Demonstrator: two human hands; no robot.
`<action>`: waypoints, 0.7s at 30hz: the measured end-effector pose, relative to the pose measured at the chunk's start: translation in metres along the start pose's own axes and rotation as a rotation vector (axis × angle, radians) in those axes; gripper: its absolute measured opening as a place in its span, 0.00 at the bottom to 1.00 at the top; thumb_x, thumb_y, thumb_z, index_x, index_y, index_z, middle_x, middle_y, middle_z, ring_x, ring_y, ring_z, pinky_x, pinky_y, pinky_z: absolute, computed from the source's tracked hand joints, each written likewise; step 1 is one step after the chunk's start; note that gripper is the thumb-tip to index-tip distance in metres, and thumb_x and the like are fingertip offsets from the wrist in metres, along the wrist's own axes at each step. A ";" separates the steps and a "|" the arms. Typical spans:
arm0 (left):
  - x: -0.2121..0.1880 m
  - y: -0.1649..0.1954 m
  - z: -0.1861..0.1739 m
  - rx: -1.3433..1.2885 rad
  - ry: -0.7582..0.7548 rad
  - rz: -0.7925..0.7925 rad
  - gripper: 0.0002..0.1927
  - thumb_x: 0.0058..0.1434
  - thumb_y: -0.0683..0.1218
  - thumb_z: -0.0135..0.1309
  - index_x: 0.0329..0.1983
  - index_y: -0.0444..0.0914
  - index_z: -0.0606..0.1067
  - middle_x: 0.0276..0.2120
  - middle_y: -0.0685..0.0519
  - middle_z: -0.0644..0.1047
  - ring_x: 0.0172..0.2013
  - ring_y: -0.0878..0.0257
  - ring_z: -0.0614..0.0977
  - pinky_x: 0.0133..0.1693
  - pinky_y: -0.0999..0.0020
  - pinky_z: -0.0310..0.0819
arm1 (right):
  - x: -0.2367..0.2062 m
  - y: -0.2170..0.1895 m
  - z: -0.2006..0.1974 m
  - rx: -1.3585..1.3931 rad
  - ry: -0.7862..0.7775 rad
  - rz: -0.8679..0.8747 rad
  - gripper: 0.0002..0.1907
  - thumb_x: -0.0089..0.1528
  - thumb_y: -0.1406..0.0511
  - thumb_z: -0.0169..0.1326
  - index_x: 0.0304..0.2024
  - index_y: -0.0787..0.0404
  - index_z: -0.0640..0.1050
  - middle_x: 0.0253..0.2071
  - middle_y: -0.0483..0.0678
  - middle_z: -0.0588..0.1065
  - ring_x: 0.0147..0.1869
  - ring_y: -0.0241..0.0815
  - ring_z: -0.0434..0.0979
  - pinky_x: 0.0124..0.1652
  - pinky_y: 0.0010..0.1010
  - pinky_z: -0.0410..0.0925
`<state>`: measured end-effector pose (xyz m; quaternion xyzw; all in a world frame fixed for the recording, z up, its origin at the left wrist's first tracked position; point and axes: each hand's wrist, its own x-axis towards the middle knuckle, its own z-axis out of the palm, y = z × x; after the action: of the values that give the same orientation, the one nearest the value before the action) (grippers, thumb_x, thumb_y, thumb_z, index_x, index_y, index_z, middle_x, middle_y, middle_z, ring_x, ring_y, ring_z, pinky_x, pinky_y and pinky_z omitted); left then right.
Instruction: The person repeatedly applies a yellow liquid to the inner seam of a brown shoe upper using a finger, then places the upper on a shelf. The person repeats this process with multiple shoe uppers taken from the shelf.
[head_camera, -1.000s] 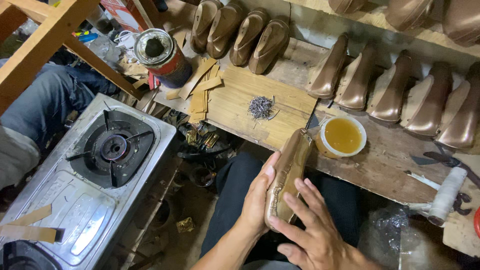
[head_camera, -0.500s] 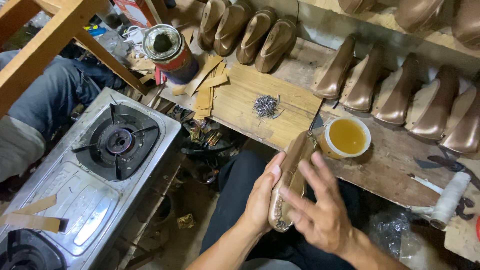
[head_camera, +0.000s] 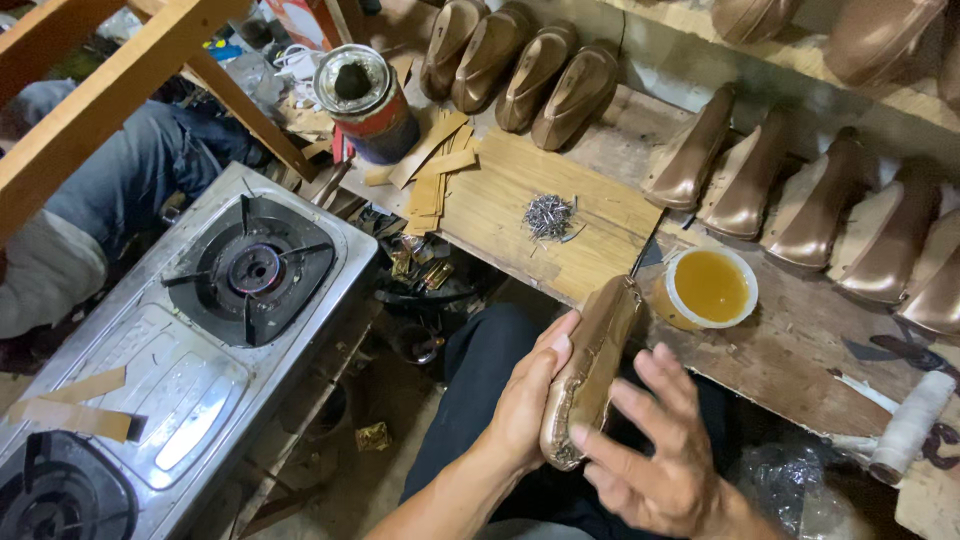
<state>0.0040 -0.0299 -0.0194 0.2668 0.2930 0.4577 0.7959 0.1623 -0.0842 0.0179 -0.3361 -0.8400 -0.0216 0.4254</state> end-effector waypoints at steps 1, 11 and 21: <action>0.000 0.000 0.000 -0.021 -0.005 -0.008 0.34 0.70 0.52 0.41 0.74 0.29 0.57 0.71 0.43 0.64 0.69 0.55 0.66 0.67 0.63 0.58 | 0.000 0.000 0.000 0.000 -0.016 0.013 0.15 0.68 0.54 0.52 0.52 0.48 0.82 0.68 0.53 0.62 0.76 0.62 0.56 0.72 0.61 0.51; -0.005 0.003 0.005 -0.019 -0.046 -0.048 0.35 0.70 0.54 0.41 0.74 0.30 0.56 0.70 0.42 0.65 0.68 0.56 0.67 0.66 0.64 0.61 | -0.001 0.003 -0.002 0.016 -0.055 -0.063 0.14 0.68 0.53 0.55 0.53 0.45 0.82 0.68 0.49 0.60 0.79 0.59 0.52 0.73 0.64 0.49; -0.010 0.009 0.004 -0.069 -0.056 -0.063 0.34 0.70 0.53 0.41 0.74 0.30 0.56 0.69 0.40 0.65 0.66 0.54 0.69 0.65 0.62 0.62 | -0.003 -0.003 -0.002 0.197 -0.075 -0.078 0.13 0.69 0.53 0.53 0.51 0.45 0.83 0.70 0.48 0.62 0.79 0.59 0.55 0.74 0.65 0.51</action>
<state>-0.0026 -0.0349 -0.0083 0.2427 0.2631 0.4348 0.8263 0.1633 -0.0888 0.0172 -0.2604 -0.8658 0.0570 0.4234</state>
